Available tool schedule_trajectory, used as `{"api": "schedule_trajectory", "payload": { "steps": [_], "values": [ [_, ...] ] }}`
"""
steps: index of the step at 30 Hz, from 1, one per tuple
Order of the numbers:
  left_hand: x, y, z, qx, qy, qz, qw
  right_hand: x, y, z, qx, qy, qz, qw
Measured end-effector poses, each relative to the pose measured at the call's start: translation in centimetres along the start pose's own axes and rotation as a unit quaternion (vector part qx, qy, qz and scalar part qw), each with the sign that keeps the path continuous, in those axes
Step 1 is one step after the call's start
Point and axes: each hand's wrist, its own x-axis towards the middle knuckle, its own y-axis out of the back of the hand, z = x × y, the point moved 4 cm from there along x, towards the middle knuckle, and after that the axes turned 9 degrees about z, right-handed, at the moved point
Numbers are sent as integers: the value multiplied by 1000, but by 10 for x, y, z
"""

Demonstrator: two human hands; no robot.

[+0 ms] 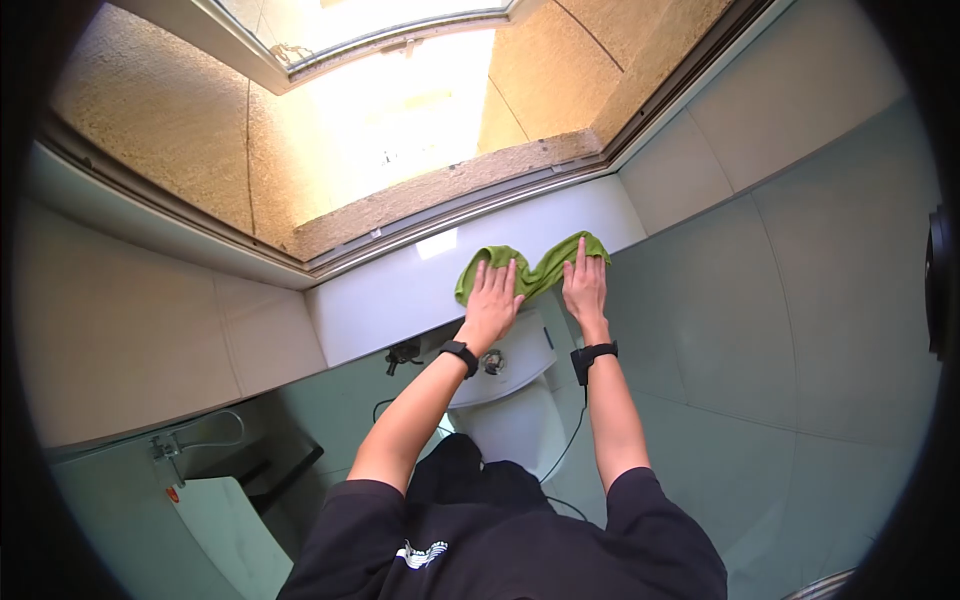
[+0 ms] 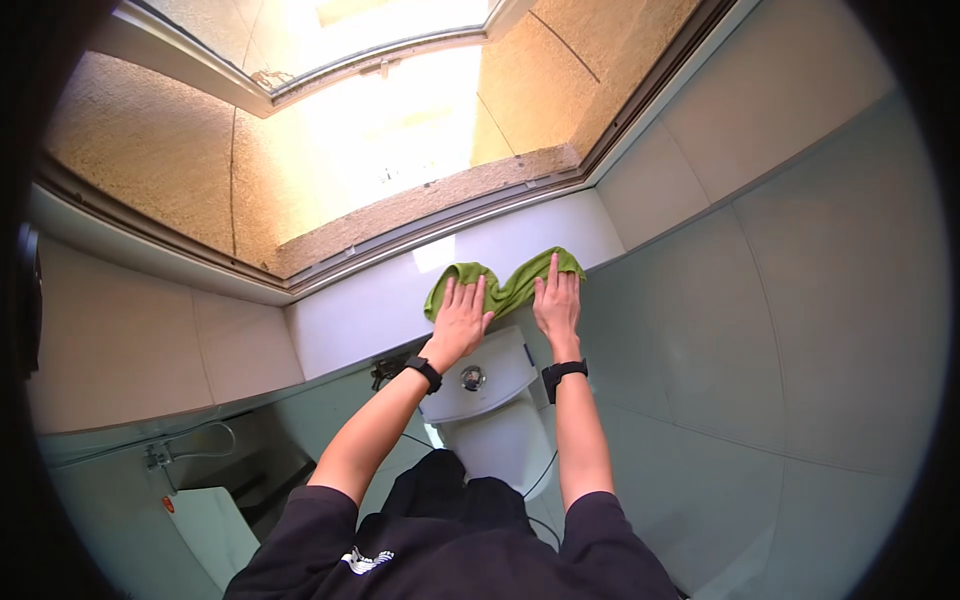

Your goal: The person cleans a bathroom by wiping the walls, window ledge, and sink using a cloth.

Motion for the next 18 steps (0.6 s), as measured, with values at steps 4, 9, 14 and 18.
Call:
{"api": "schedule_trajectory", "payload": {
  "steps": [4,9,14,18],
  "values": [
    [50,-30,32,-32,-49,-39,998,27,-4,44,-34,-16,-22,999],
    [99,-62,55,-71,-55,-26,996,61,-19,80,-56,16,18,998],
    [139,-81,63,-89,-51,-29,994,85,-34,103,-77,19,19,997],
    [164,-88,68,-94,-45,-58,993,99,-36,111,-63,20,-2,998]
  ]
}}
